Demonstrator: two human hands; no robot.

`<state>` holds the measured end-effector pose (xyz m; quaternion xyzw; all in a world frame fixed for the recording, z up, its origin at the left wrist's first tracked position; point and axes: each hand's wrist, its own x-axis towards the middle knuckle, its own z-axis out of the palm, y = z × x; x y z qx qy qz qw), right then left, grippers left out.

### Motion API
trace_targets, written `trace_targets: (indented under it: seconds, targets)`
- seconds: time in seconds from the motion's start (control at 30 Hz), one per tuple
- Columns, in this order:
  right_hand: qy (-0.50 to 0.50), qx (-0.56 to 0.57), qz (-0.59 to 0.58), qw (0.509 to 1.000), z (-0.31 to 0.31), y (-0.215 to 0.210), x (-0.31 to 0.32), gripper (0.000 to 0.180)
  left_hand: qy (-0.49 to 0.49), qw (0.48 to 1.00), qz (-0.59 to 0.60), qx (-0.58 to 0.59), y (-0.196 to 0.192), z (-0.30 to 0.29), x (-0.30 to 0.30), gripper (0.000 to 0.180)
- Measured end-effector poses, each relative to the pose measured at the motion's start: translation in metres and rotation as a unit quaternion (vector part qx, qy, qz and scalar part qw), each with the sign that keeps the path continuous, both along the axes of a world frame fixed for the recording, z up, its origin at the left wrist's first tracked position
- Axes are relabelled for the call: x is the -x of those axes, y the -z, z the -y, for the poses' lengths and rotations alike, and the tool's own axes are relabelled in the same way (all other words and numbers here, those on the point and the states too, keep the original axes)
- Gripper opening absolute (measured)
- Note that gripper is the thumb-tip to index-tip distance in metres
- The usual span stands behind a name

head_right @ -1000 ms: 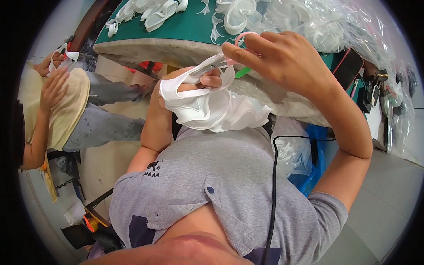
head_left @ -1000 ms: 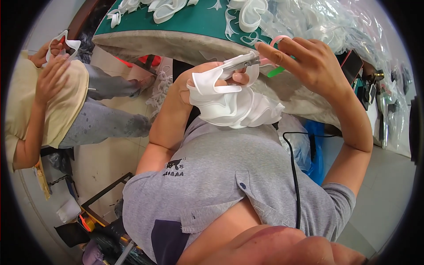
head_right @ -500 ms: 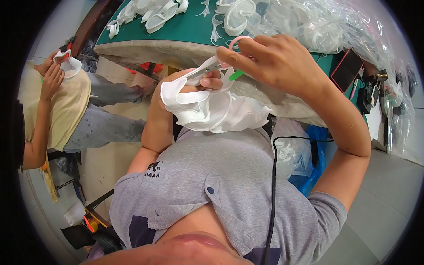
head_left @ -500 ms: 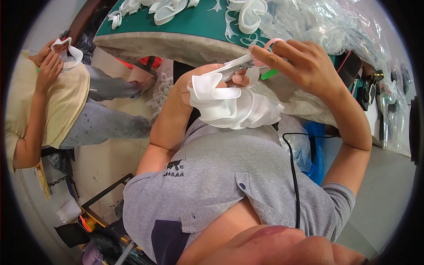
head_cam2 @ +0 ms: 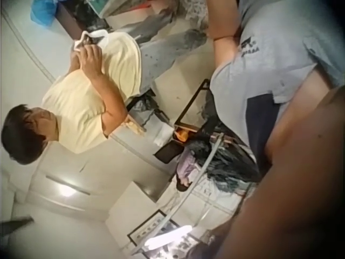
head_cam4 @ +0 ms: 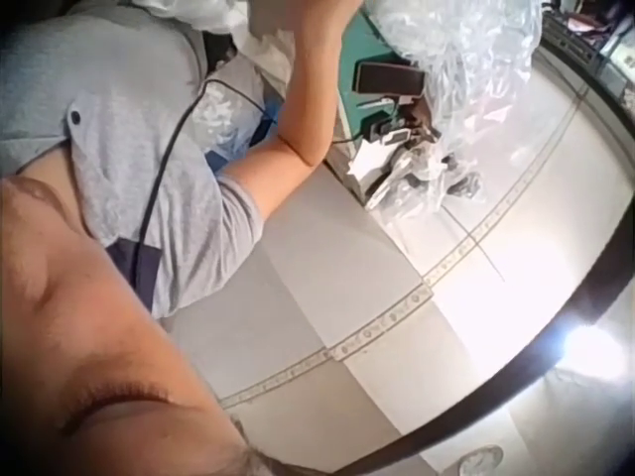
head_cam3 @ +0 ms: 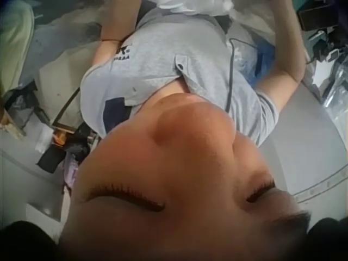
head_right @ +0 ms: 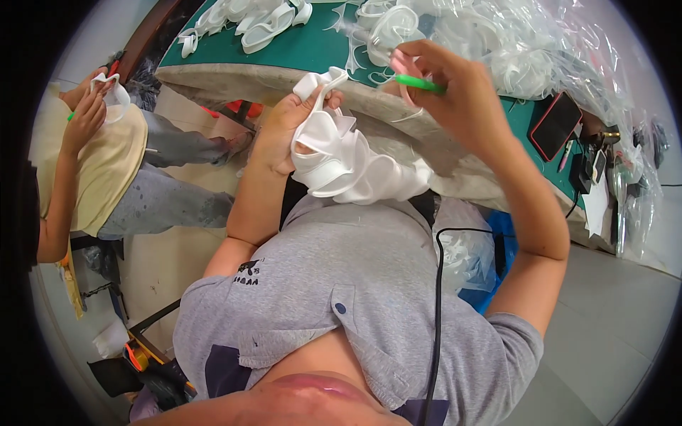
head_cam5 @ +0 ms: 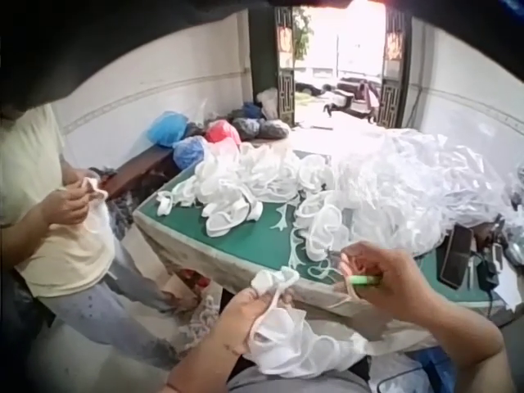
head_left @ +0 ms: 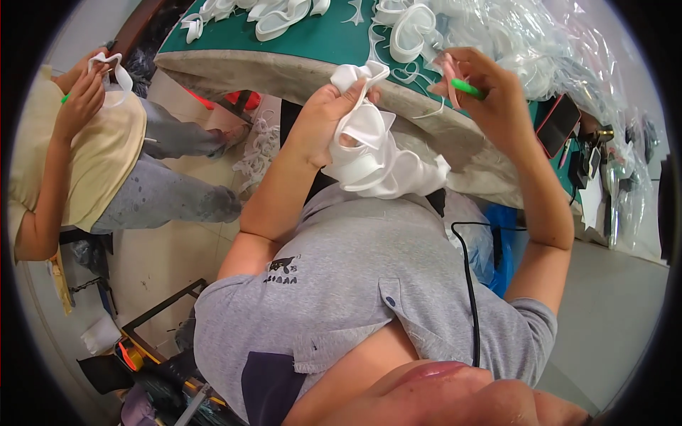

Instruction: Inspecting and cleaning white plastic goggle frames at a factory workstation.

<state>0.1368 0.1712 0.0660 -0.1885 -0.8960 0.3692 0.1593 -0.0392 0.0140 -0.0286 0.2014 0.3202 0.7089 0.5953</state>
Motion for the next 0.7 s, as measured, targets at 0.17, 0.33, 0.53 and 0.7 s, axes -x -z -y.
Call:
trace_targets:
  seconds: [0.17, 0.33, 0.53, 0.7]
  targets:
    - [-0.091, 0.231, -0.087, 0.965, 0.043, 0.031, 0.025, 0.026, -0.168, 0.972, -0.153, 0.059, -0.018, -0.007, -0.025, 0.025]
    - [-0.277, 0.155, 0.015, 0.948, 0.069, 0.023, 0.014, 0.019, -0.245, 0.953, -0.175, 0.039, 0.018, -0.026, 0.006, 0.024]
    - [-0.244, 0.198, -0.115, 0.943, 0.042, 0.019, 0.015, 0.023, -0.004, 0.995, 0.017, -0.101, 0.011, -0.01, 0.033, 0.029]
    - [-0.033, 0.074, -0.18, 0.98, -0.025, 0.019, 0.062, 0.017, 0.033, 0.996, 0.019, -0.082, 0.003, -0.014, 0.038, 0.028]
